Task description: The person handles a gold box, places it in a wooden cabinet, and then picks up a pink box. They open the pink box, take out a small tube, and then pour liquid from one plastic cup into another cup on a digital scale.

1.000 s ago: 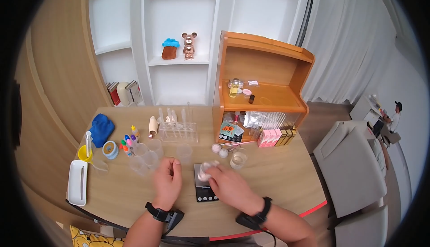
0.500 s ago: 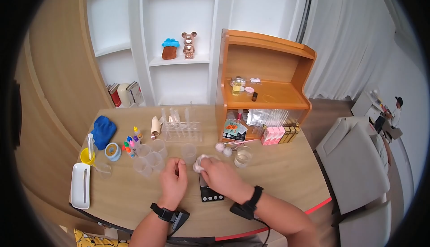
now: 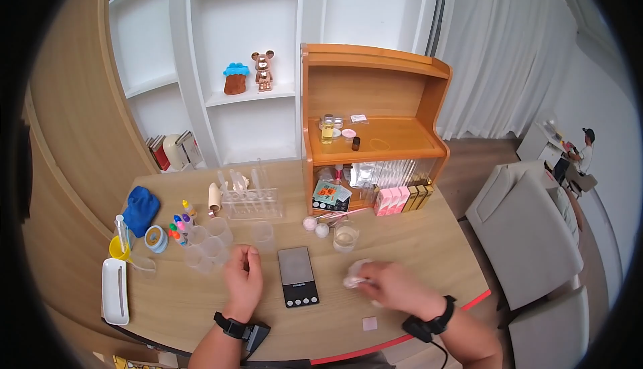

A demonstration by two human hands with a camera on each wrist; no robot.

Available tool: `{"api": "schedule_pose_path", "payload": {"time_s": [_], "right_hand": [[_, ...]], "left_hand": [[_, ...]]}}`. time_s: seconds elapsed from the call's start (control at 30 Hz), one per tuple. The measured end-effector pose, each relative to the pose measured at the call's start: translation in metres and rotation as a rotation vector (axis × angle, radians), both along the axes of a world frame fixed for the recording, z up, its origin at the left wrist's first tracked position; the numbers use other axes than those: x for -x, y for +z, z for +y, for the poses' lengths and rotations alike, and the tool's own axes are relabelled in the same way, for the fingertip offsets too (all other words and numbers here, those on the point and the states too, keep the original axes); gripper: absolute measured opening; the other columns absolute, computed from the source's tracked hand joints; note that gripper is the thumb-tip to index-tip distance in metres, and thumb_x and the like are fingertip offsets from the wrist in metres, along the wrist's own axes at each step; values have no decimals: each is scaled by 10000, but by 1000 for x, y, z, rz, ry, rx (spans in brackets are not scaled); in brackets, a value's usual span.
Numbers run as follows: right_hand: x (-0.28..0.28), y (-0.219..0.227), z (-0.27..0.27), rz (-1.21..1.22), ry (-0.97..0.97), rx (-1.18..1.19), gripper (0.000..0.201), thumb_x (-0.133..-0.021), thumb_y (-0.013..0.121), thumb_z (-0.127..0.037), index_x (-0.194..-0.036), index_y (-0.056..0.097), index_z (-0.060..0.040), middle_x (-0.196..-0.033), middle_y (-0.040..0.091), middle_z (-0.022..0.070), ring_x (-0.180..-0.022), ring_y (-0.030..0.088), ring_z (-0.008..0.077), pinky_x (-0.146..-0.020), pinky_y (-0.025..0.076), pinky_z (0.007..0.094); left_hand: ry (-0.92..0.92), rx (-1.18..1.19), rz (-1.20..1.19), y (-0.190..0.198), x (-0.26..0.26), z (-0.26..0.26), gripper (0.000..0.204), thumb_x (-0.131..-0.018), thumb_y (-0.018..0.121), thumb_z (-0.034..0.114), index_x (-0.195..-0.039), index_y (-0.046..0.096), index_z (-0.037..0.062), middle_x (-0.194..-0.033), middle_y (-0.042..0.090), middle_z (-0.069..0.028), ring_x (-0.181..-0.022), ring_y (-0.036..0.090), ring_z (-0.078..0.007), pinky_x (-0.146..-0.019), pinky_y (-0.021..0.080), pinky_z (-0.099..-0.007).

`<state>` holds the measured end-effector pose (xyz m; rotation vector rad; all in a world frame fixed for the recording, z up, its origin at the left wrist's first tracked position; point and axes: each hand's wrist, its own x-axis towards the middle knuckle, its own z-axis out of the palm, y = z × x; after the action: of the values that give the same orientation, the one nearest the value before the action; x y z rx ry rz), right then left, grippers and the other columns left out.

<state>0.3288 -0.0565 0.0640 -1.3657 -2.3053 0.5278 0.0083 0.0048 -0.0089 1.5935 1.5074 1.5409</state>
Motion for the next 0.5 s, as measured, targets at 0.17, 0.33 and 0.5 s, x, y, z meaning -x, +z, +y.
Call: {"api": "schedule_pose_path", "payload": {"time_s": [0.17,0.33,0.5], "right_hand": [[-54,16,4,-220,-361,-67,230,-892,788,-156,-1094,741,-57,-1036,728,182,-943,715,411,-840,587,489],[-39,10,21,-169,-434,-369,451,-898,776,-142,-1314,664,-9,-1256,688,195,-1148,672,395,-995,549,476],[-12,-19,52,166,-293,-91,703,-870,782,-122,-1488,491,47,-1411,602,269,-1346,581,431,-1136,486,490]], "left_hand": [[-25,-44,-79,-3,-6,0,110,-1070,672,127,-1023,656,29,-694,627,-22,-604,573,-99,-561,458,-300],[-2,-16,-54,-9,-4,-1,241,-1040,694,79,-1254,598,24,-985,623,-32,-702,534,-89,-630,459,-268],[13,-40,15,-3,-2,-2,469,-977,729,34,-1384,499,2,-1249,545,-103,-707,528,-119,-656,470,-273]]}}
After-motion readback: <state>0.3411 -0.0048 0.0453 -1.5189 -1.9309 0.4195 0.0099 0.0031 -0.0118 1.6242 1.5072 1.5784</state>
